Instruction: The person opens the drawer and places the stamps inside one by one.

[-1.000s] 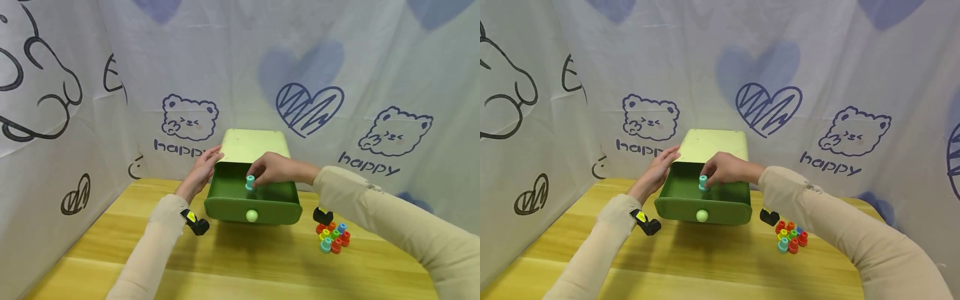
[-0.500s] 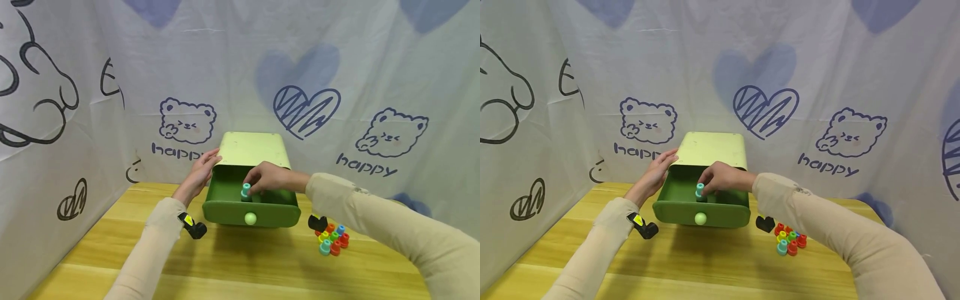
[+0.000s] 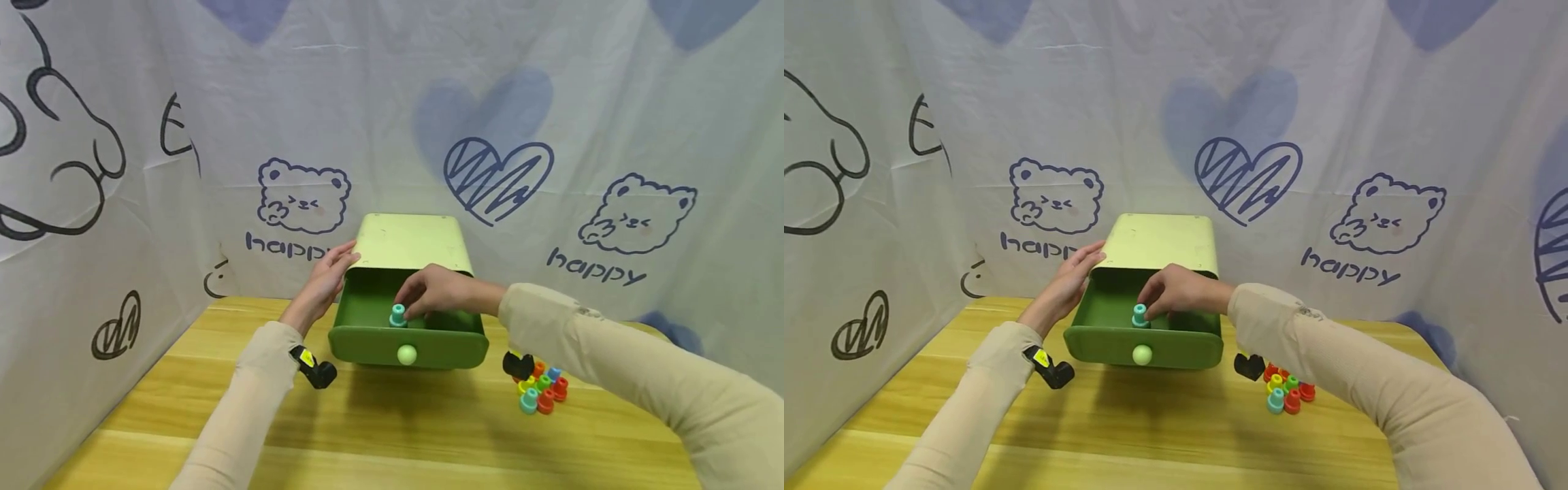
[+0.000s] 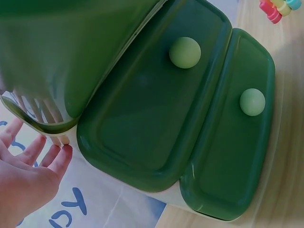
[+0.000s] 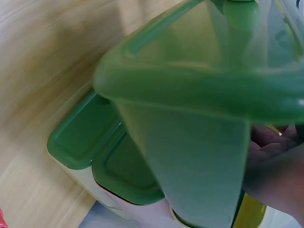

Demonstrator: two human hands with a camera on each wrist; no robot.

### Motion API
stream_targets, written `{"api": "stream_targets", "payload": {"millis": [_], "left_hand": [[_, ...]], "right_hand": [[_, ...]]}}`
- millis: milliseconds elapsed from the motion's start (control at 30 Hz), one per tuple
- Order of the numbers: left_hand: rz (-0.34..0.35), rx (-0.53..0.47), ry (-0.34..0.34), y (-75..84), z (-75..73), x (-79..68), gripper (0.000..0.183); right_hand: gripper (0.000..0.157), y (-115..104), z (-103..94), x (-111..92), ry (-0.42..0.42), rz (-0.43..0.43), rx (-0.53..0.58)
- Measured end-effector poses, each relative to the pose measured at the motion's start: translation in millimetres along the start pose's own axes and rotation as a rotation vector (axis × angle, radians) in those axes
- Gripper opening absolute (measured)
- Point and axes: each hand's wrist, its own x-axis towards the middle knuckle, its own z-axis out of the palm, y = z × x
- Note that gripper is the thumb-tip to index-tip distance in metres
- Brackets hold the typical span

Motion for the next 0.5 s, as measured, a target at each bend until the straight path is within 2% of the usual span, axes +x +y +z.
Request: {"api": "stream_targets", "payload": {"millis": [500], "left_hand": [[-0.001, 0.009, 0.009, -1.6, 1.1, 0.2, 0.056]], "right_hand": [[0.03, -5.2, -28.8, -33.5, 0.087, 0.016, 0.071]]}}
